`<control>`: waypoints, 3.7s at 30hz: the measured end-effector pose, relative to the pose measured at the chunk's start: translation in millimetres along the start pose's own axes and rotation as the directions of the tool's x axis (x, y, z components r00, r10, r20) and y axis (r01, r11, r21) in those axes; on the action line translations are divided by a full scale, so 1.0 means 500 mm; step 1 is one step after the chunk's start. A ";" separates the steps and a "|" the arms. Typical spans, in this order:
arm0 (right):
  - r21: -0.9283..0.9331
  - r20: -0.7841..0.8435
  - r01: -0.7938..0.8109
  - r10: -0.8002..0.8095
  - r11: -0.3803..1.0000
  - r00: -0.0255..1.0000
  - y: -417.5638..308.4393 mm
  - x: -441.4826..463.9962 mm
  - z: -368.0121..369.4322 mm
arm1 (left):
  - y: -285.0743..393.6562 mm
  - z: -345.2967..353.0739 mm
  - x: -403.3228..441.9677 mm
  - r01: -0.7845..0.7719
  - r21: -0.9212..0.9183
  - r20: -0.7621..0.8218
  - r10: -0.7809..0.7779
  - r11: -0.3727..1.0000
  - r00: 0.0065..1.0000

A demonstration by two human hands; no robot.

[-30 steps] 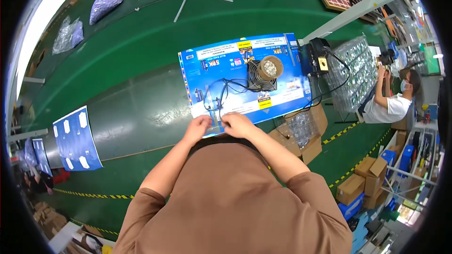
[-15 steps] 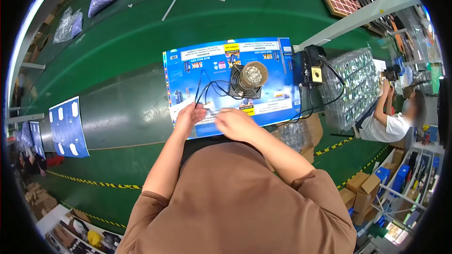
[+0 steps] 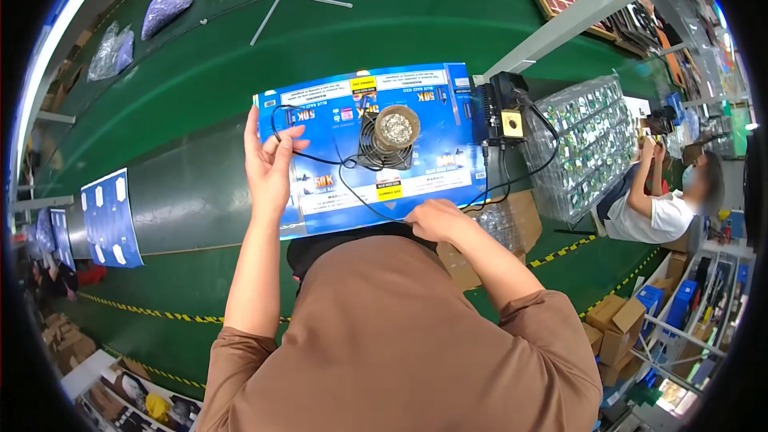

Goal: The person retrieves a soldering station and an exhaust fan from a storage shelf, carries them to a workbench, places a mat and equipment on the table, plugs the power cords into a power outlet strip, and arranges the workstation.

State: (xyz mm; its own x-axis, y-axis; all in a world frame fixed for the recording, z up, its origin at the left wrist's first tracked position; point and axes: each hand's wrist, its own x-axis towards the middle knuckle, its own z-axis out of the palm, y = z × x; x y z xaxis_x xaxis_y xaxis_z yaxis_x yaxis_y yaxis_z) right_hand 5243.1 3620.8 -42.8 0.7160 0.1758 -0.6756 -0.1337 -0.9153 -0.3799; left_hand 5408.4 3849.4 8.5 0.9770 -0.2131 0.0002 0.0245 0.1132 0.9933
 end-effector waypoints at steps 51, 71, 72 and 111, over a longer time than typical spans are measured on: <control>0.157 -0.730 0.758 -0.442 0.634 0.521 -0.187 0.002 -0.129 | -0.141 -0.204 -0.050 0.243 0.101 -0.085 -0.235 0.965 0.968; 0.190 -0.205 0.466 -0.430 0.864 0.879 -0.257 0.222 -0.037 | 0.010 -0.614 -0.006 0.390 0.139 -0.454 -0.291 0.910 0.842; 0.162 -0.223 0.478 -0.440 0.863 0.870 -0.256 0.228 -0.028 | -0.018 -0.606 0.002 0.374 0.081 -0.414 -0.310 0.924 0.856; 0.134 -0.666 0.595 -0.373 0.792 0.646 -0.103 0.179 0.048 | -0.313 -0.127 -0.186 0.330 0.462 0.227 -0.469 0.823 0.853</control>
State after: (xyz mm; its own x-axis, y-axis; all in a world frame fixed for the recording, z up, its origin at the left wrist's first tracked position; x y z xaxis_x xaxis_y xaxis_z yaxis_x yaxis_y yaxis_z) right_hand 5297.4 3692.4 -99.0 0.9688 0.2138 0.1254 0.2282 -0.5720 -0.7879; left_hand 5327.0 3912.9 -154.4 0.7744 -0.4548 -0.4398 0.2450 -0.4254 0.8712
